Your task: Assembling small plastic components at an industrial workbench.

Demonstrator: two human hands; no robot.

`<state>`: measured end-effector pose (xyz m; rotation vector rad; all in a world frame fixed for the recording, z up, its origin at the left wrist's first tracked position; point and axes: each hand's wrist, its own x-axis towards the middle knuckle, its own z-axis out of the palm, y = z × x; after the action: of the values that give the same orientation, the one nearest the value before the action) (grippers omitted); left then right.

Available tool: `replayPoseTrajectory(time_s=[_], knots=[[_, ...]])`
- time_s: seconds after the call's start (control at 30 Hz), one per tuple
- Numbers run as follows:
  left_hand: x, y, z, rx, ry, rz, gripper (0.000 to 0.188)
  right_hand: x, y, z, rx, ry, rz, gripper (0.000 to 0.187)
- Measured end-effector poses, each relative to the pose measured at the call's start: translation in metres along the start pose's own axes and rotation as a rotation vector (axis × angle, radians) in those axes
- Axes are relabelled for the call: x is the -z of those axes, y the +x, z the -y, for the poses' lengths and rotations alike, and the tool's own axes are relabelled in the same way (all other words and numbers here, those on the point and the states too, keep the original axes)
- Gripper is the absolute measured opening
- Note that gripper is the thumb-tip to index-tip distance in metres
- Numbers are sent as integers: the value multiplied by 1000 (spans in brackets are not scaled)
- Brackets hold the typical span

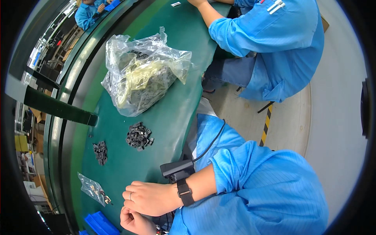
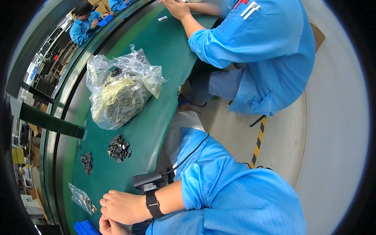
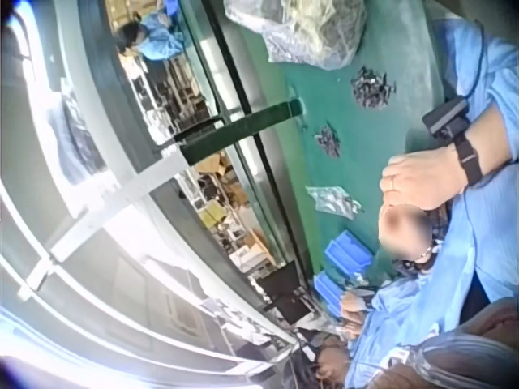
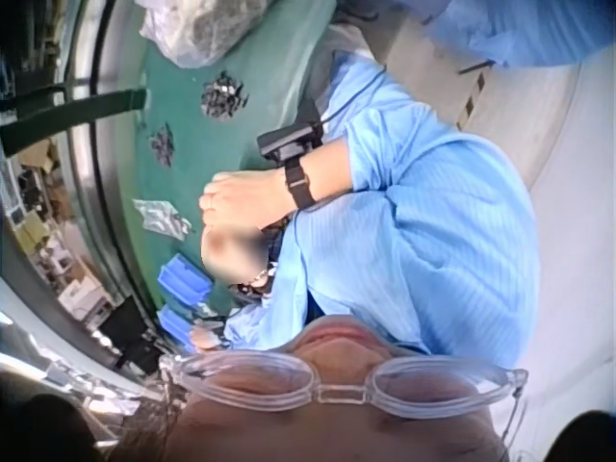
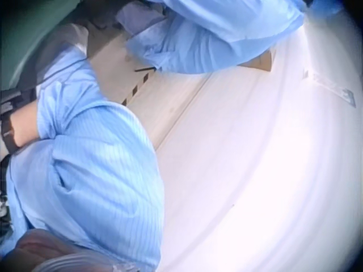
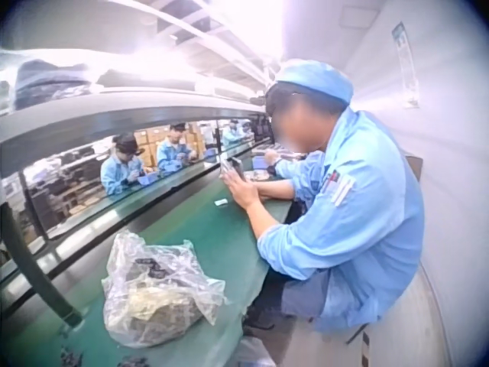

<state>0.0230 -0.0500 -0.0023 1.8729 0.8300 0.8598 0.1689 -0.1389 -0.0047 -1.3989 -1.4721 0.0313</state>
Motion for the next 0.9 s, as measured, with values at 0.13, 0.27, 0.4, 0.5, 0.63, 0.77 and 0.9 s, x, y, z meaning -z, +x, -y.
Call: replayPoseTrajectory(time_s=[0.13, 0.27, 0.4, 0.5, 0.63, 0.77, 0.9], knots=[[-7, 3, 0, 22, -104, 0, 13, 3, -1, -9, -35, 78, 38, 15], [-10, 6, -7, -8, 8, 9, 11, 11, 1, -11, -39, 116, 18, 16], [-13, 5, -12, -9, 41, -1, 4, 16, 2, -15, -44, 176, 14, 19], [-13, 8, -19, -60, 101, 9, 4, 15, -1, -19, -42, 194, 26, 20], [-18, 9, -28, -12, 86, 41, 12, 18, -3, -24, -31, 287, 1, 19], [-15, 6, -32, -11, 95, 34, 18, 23, -4, -22, -3, 271, 9, 17], [-9, 4, -40, -48, 144, 100, 24, 21, -18, -19, -5, 318, -64, 17]])
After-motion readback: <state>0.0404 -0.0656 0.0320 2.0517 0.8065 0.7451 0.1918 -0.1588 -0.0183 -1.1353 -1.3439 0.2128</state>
